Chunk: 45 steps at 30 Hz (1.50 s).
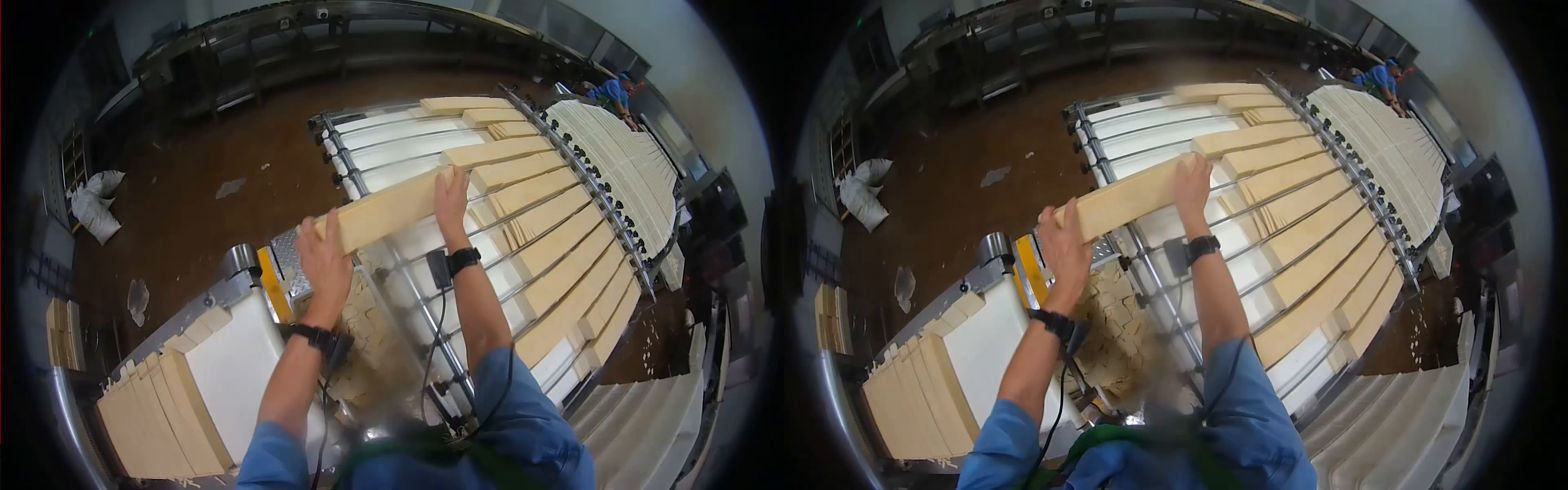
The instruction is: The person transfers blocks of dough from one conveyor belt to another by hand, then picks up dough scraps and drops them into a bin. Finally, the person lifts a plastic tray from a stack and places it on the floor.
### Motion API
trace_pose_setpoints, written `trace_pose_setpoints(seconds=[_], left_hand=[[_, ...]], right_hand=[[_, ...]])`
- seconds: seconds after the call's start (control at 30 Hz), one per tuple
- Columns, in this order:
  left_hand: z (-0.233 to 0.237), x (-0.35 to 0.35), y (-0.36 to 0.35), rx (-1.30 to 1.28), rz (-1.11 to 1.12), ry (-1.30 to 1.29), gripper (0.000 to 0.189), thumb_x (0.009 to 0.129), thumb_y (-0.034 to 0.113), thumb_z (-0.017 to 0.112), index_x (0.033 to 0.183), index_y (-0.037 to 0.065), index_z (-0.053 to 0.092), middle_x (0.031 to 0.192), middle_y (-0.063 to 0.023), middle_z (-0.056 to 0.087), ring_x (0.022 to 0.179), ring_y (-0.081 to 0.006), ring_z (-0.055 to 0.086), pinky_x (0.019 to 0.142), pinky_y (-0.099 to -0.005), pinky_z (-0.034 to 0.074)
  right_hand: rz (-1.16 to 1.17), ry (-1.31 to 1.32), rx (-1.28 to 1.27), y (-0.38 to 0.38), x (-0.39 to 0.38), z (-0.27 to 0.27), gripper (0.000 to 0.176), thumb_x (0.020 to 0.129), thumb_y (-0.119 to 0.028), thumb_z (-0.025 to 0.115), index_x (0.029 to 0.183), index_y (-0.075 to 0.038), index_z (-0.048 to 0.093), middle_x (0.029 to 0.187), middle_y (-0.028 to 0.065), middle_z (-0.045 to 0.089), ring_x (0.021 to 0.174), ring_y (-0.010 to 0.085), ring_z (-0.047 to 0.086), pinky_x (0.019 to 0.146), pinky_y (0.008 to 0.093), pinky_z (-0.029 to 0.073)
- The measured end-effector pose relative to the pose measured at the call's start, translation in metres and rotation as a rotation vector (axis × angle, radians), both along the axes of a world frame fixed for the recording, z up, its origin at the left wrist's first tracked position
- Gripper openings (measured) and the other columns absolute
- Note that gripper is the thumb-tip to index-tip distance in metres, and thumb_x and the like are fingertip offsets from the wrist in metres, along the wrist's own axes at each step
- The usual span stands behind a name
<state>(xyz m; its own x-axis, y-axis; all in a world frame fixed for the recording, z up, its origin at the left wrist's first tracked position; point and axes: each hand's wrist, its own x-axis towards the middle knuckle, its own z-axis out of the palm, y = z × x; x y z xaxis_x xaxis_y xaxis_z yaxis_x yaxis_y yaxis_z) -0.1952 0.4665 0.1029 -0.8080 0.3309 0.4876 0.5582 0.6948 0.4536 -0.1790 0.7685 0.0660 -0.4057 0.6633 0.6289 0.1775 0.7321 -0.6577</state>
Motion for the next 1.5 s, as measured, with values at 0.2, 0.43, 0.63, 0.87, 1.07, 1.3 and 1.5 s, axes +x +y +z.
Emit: trace_pose_setpoints(seconds=[0.2, 0.43, 0.63, 0.87, 1.07, 1.3, 1.5], left_hand=[[0.011, -0.055, 0.092, -0.176, -0.279, -0.119, 0.089, 0.08, 0.019, 0.086, 0.157, 0.017, 0.042, 0.147, -0.0248, 0.043, 0.125, -0.0466, 0.058, 0.1, -0.0491, 0.054], [-0.033, -0.077, 0.155, 0.16, -0.196, -0.412, 0.092, 0.089, 0.033, 0.078, 0.164, 0.015, 0.027, 0.147, -0.0311, 0.045, 0.122, -0.0477, 0.061, 0.107, -0.0529, 0.047], [-0.104, -0.117, 0.157, 0.243, -0.001, -0.532, 0.06, 0.082, 0.024, 0.081, 0.137, 0.009, 0.064, 0.108, -0.021, 0.075, 0.103, -0.0372, 0.073, 0.092, -0.0444, 0.056], [-0.066, -0.053, 0.055, 0.578, 0.07, -0.402, 0.056, 0.082, 0.005, 0.072, 0.137, 0.006, 0.064, 0.116, -0.0198, 0.072, 0.102, -0.0378, 0.071, 0.092, -0.0419, 0.056], [-0.034, 0.087, -0.219, 0.365, 0.187, -0.358, 0.048, 0.09, 0.013, 0.075, 0.136, 0.004, 0.062, 0.132, -0.0179, 0.058, 0.127, -0.0396, 0.055, 0.109, -0.044, 0.045], [-0.073, 0.226, -0.438, -0.063, 1.213, -0.174, 0.069, 0.086, 0.024, 0.082, 0.145, 0.004, 0.052, 0.132, -0.0253, 0.046, 0.118, -0.0408, 0.049, 0.1, -0.0502, 0.043], [-0.1, 0.247, -0.482, 0.287, 1.104, -0.411, 0.083, 0.08, 0.02, 0.086, 0.147, -0.003, 0.044, 0.132, -0.0279, 0.039, 0.117, -0.0465, 0.053, 0.101, -0.0499, 0.047]], right_hand=[[-0.058, -0.652, -0.159, 0.104, -0.008, -0.046, 0.068, 0.096, -0.04, 0.064, 0.147, 0.002, 0.049, 0.141, 0.031, 0.054, 0.135, 0.0481, 0.05, 0.112, 0.059, 0.039], [-0.146, -0.617, 0.336, 0.075, -0.004, -0.053, 0.058, 0.097, -0.044, 0.064, 0.138, -0.002, 0.063, 0.142, 0.027, 0.053, 0.137, 0.0442, 0.046, 0.11, 0.0692, 0.032], [0.47, -0.351, 0.125, -0.04, -0.008, -0.037, 0.057, 0.101, -0.038, 0.062, 0.154, -0.021, 0.051, 0.155, 0.0248, 0.047, 0.146, 0.044, 0.04, 0.115, 0.0697, 0.029], [0.381, -0.798, 0.493, -0.042, 0.003, -0.044, 0.052, 0.106, -0.042, 0.053, 0.157, -0.031, 0.049, 0.168, 0.0135, 0.036, 0.155, 0.0409, 0.03, 0.119, 0.0742, 0.021], [0.714, -0.426, 0.397, -0.174, -0.03, 0.005, 0.043, 0.1, -0.019, 0.064, 0.139, -0.002, 0.062, 0.141, 0.0275, 0.056, 0.131, 0.0457, 0.05, 0.112, 0.0532, 0.04], [1.493, -0.353, 0.275, -0.502, -0.066, -0.014, 0.041, 0.095, -0.016, 0.07, 0.13, 0.003, 0.064, 0.125, 0.0243, 0.064, 0.121, 0.0426, 0.055, 0.108, 0.0505, 0.043], [1.408, -0.565, 0.459, -0.672, -0.097, -0.066, 0.037, 0.092, -0.023, 0.073, 0.118, 0.001, 0.068, 0.121, 0.0202, 0.06, 0.119, 0.0384, 0.052, 0.103, 0.05, 0.043]])
